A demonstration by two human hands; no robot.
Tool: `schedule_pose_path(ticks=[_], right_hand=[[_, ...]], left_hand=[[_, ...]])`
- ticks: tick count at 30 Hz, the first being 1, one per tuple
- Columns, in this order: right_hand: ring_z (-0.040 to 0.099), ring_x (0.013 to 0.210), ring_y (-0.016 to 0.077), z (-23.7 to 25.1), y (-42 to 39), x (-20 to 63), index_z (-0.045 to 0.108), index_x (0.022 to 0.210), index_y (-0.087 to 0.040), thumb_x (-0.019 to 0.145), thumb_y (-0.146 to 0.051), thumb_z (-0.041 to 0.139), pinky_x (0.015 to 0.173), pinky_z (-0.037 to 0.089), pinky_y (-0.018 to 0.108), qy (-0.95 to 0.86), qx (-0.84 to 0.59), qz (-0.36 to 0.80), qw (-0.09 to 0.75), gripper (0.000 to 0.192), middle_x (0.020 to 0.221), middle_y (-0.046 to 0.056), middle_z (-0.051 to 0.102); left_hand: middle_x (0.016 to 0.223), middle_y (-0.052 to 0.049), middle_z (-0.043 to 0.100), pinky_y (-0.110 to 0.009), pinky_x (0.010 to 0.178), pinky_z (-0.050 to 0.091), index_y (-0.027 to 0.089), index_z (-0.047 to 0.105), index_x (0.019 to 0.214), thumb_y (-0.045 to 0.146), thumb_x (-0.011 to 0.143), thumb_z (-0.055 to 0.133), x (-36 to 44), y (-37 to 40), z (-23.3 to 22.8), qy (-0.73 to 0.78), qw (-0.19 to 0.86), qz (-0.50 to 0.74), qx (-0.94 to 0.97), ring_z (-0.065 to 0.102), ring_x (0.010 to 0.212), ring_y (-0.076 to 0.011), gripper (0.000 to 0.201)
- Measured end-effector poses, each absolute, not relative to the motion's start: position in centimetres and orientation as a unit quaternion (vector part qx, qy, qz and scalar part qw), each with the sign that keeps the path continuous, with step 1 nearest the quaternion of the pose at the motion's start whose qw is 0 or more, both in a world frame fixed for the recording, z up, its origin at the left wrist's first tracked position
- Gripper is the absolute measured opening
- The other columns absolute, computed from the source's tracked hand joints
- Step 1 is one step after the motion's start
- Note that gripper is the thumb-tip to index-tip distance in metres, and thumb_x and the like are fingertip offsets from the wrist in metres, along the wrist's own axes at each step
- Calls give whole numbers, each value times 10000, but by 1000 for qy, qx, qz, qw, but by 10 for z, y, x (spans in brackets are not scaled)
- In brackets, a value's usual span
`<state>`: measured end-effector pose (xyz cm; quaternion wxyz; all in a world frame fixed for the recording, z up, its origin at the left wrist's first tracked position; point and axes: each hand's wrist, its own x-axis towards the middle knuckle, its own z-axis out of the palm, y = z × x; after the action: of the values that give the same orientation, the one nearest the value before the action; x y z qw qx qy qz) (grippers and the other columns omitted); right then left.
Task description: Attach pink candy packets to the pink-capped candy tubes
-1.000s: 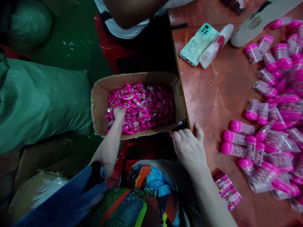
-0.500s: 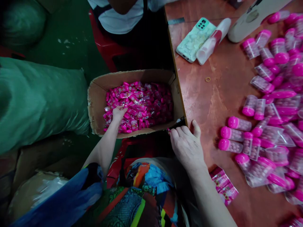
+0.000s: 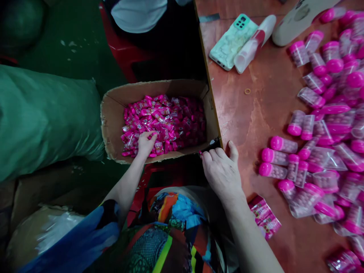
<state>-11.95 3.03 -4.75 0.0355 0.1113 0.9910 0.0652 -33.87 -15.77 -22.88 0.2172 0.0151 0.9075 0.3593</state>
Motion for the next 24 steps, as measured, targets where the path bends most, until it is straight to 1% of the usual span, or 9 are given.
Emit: schedule_pose_path(ticks=[4, 8, 10, 12, 15, 18, 20, 22, 24], right_hand=[[544, 843, 205, -48, 31, -119, 649, 811, -199, 1028, -231, 481, 1204, 173, 534, 992, 106, 68, 28, 277, 742, 19, 668], [534, 843, 207, -47, 31, -120, 650, 810, -197, 1023, -224, 479, 1202, 169, 534, 992, 105, 67, 28, 275, 736, 23, 661], [533, 843, 207, -47, 31, -120, 646, 806, -198, 1025, -225, 472, 1202, 164, 534, 992, 105, 66, 30, 281, 731, 22, 654], [532, 839, 206, -46, 30, -121, 643, 803, -199, 1026, -222, 468, 1201, 165, 533, 992, 104, 67, 29, 285, 732, 23, 653], [533, 833, 206, -46, 30, -121, 640, 798, -196, 1029, -221, 464, 1195, 178, 533, 992, 106, 69, 29, 291, 727, 24, 650], [534, 831, 204, -46, 30, -121, 640, 809, -193, 1034, -223, 458, 1189, 188, 534, 991, 108, 69, 33, 291, 727, 21, 644], [529, 827, 203, -45, 30, -121, 645, 817, -192, 1033, -221, 458, 1186, 191, 533, 991, 107, 66, 33, 287, 733, 21, 644], [524, 826, 202, -45, 30, -121, 648, 817, -192, 1027, -208, 458, 1186, 191, 526, 992, 108, 62, 32, 284, 734, 23, 643], [520, 824, 199, -45, 31, -121, 646, 815, -191, 1018, -184, 453, 1189, 184, 521, 992, 109, 58, 34, 281, 730, 23, 635]], left_hand=[[1092, -109, 708, -351, 900, 535, 152, 712, 1131, 314, 890, 517, -342, -166, -225, 882, 183, 432, -50, 669, 1040, -231, 350], [894, -98, 707, -340, 712, 572, 123, 671, 1100, 291, 915, 392, -352, -177, -219, 850, 226, 468, -85, 704, 776, -199, 374], [809, -78, 696, -335, 646, 567, 135, 678, 1048, 307, 905, 410, -353, -178, -217, 841, 255, 470, -79, 688, 688, -192, 349], [766, -63, 690, -332, 631, 560, 151, 694, 997, 317, 866, 497, -349, -175, -217, 844, 277, 455, -65, 677, 669, -195, 289], [799, -50, 714, -349, 738, 555, 184, 729, 956, 259, 727, 679, -342, -163, -222, 865, 294, 405, -32, 697, 800, -234, 246], [906, -57, 750, -411, 925, 506, 230, 751, 1004, 193, 613, 779, -340, -150, -229, 889, 305, 341, -3, 675, 1048, -314, 394], [956, -75, 759, -454, 1011, 450, 244, 752, 1028, 180, 590, 804, -343, -144, -231, 898, 313, 308, 6, 627, 1170, -357, 447], [981, -92, 759, -472, 1042, 417, 240, 749, 1002, 182, 592, 807, -349, -141, -234, 900, 325, 290, 12, 595, 1222, -380, 418], [941, -96, 751, -454, 1003, 438, 225, 737, 916, 198, 599, 803, -356, -140, -236, 894, 345, 287, 12, 611, 1187, -379, 325]])
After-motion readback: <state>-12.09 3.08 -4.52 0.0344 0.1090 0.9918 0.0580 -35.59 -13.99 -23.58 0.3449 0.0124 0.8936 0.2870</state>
